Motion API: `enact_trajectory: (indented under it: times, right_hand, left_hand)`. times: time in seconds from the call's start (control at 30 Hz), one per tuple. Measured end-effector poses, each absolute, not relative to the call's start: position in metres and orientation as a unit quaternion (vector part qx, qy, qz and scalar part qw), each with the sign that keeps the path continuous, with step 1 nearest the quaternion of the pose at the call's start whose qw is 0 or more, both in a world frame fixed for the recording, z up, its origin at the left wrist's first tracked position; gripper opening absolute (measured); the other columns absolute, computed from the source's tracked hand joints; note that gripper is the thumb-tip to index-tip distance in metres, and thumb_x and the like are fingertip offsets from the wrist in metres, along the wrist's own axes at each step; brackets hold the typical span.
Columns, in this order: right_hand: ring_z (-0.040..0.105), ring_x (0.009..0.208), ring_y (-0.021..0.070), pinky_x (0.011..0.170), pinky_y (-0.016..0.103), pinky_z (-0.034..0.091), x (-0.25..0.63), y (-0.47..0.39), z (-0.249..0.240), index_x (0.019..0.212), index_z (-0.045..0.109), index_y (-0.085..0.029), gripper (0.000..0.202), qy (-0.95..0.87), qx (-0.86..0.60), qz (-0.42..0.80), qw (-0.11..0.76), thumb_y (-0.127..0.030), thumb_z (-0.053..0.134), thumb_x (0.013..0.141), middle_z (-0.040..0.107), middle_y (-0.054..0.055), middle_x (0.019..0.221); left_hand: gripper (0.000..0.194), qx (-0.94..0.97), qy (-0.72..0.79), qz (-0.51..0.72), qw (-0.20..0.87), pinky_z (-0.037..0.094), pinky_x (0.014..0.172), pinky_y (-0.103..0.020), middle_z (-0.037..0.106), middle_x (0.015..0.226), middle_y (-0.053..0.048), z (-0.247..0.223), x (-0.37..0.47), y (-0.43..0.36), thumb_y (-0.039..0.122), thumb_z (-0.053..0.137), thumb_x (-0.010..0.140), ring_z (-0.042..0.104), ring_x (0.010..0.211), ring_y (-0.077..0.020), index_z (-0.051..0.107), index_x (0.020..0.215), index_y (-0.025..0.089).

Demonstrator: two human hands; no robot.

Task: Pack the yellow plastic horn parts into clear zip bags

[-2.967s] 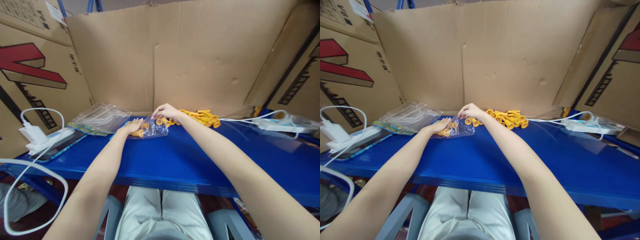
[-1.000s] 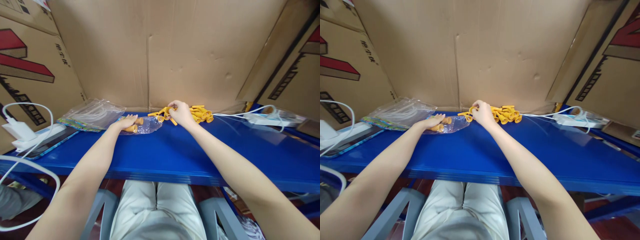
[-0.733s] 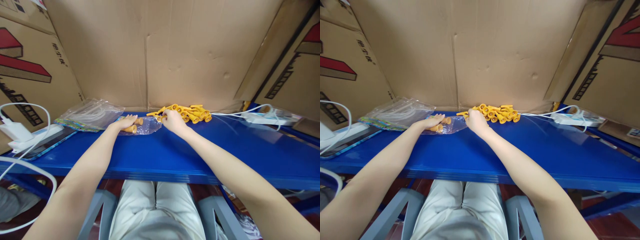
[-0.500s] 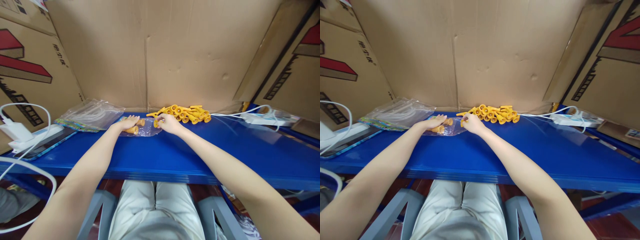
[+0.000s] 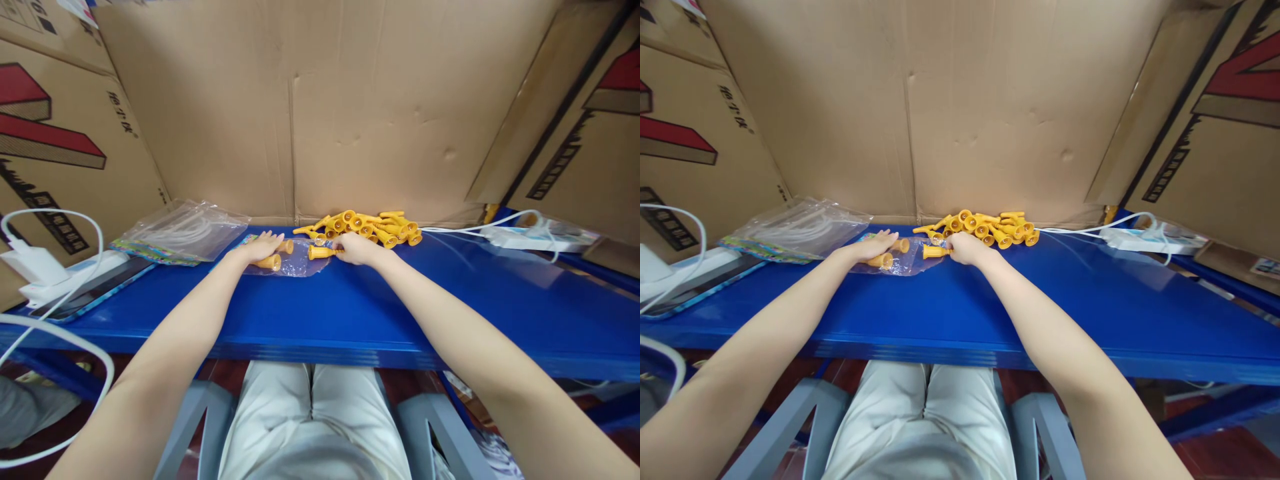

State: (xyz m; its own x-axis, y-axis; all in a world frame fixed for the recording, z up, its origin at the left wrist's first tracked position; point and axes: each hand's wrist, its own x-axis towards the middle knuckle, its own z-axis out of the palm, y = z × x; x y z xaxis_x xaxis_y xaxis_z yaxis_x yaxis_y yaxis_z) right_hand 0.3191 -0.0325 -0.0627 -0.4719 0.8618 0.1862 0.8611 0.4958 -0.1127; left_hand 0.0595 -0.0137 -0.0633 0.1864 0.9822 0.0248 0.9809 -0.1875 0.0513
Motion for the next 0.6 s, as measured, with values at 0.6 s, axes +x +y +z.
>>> enact_trajectory:
  times: [0.6]
  right_hand:
    - [0.06, 0.064, 0.0129, 0.058, 0.022, 0.041, 0.306, -0.047, -0.051, 0.083, 0.072, -0.014, 0.019, -0.839, -0.512, 0.037, 0.182, -0.012, 0.062, 0.067, 0.071, 0.004, 0.077]
  left_hand:
    - [0.071, 0.764, 0.642, 0.014, 0.063, 0.003, 0.111, -0.06, 0.009, 0.157, -0.005, -0.064, 0.074, -0.019, 0.053, -0.002, 0.092, 0.001, 0.145, -0.026, 0.018, 0.151, 0.019]
